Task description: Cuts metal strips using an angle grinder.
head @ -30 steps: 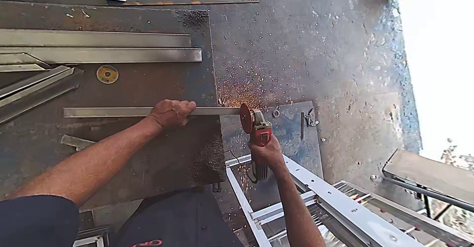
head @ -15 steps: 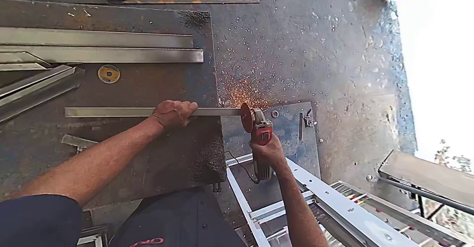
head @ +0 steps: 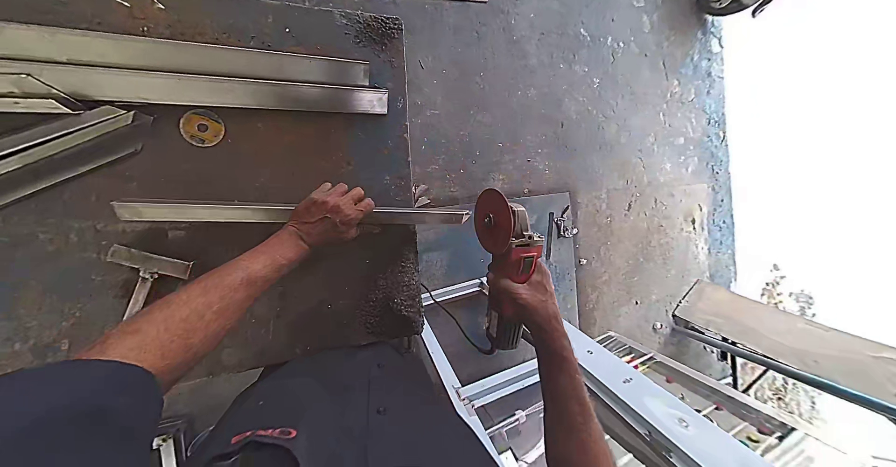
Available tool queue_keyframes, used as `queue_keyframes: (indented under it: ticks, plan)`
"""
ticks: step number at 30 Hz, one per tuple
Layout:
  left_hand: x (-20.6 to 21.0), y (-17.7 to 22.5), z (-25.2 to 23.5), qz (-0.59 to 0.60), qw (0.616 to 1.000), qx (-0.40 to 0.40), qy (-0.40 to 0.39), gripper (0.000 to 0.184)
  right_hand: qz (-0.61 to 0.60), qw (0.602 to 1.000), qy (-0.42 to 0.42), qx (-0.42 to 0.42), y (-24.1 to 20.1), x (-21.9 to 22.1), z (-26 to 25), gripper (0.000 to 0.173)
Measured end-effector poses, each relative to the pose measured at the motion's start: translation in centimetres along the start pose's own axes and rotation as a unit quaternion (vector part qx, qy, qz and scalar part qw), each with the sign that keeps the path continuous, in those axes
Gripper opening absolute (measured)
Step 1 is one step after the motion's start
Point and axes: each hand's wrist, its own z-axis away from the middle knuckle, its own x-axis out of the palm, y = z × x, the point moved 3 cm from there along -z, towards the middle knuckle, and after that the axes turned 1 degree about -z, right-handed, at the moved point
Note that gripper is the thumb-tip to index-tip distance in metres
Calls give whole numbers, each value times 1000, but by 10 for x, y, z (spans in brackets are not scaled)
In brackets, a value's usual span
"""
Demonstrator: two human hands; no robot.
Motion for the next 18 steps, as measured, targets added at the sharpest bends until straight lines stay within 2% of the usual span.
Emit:
queue_keyframes:
  ticks: [2, 3, 6, 9, 11, 14, 18]
  plan:
    - [4, 4, 7, -1, 999, -19, 41, 67, 1, 1000, -16, -1, 8, -8, 2, 64]
    - [7, 7, 12, 8, 998, -40, 57, 69, 4, 1000, -30, -5, 13, -11, 3, 64]
    - [15, 13, 26, 16, 986, -141, 90, 62, 44, 996, -68, -19, 27, -21, -5, 66]
    - [14, 17, 37, -8, 955, -267, 125, 54, 111, 987, -108, -37, 33, -29, -17, 69]
    - [16, 16, 45, -12, 935, -325, 143, 47, 145, 978, -141, -47, 35, -31, -27, 71]
    - [23, 15, 47, -39, 927, -336, 162, 43, 172, 967, -178, -64, 44, -32, -43, 75]
    - [25, 14, 44, -57, 927, -343, 141, 43, 193, 956, -211, -70, 50, -29, -62, 78]
